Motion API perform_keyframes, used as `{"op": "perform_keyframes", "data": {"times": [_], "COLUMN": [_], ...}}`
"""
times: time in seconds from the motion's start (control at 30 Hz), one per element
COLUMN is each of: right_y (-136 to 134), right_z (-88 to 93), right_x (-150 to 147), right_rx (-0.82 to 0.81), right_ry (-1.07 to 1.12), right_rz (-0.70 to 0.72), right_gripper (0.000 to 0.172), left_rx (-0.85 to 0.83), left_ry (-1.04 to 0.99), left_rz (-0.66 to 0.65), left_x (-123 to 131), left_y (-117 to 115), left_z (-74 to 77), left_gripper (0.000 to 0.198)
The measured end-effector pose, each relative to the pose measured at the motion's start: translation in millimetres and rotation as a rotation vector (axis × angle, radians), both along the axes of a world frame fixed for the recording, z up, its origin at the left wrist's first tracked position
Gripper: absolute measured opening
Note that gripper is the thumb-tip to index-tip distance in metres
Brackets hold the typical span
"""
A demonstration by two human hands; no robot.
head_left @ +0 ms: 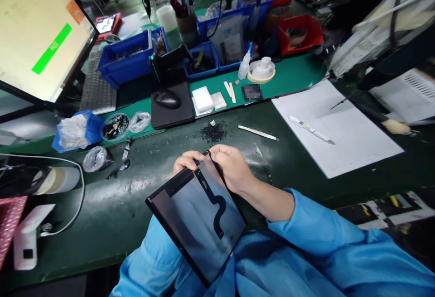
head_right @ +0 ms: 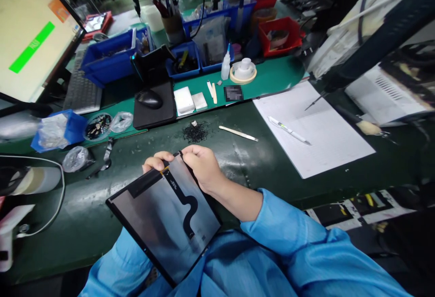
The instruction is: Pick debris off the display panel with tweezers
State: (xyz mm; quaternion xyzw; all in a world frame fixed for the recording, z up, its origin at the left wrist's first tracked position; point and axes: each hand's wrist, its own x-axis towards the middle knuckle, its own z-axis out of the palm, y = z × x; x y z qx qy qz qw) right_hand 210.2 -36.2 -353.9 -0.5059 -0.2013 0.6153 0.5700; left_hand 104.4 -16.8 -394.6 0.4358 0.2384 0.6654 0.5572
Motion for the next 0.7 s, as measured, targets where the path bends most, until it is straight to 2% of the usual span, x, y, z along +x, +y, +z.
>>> {"op": "perform_keyframes", "data": {"times": [0.1,0.23,0.37,0.43,0.57,0.7], "right_y": [-1.3,-0.9,0.4,0.7,0.9,0.8], "right_z": [0.4,-0.4,-1.4,-1.2,-0.3,0.4], "right_x": [-0.3,-0.2,-0.8,-0.8,-0.1,0.0], "right_rx": [0.008,0.020,0.013,0.007,0.002,0.015], "right_ry": [-0.006,-0.012,-0.024,-0.029,-0.030,-0.059], "right_rz": [0.003,-0.002,-0.014,-0.020,-0.023,0.000], "right_gripper": [0.007,0.009,0.007,0.007,0.010,0.008], "left_rx": [0.054,0.096,0.091,0.117,0.145,0.089], "left_ry": [-0.050,0.015,0.032,0.002,-0.038,-0.076], "left_rz": [0.049,0.017,0.048,0.055,-0.073,-0.062], "left_x": [3.0,-3.4,-4.4,-1.7,2.5,3.7], "left_y": [-0.7,3.0,6.2,5.4,-0.1,-5.3], "left_z": [-1.5,-10.2,-15.1,-9.3,14.1,27.3], "left_gripper": [0.046,0.047,0.050,0.049,0.044,0.042]}}
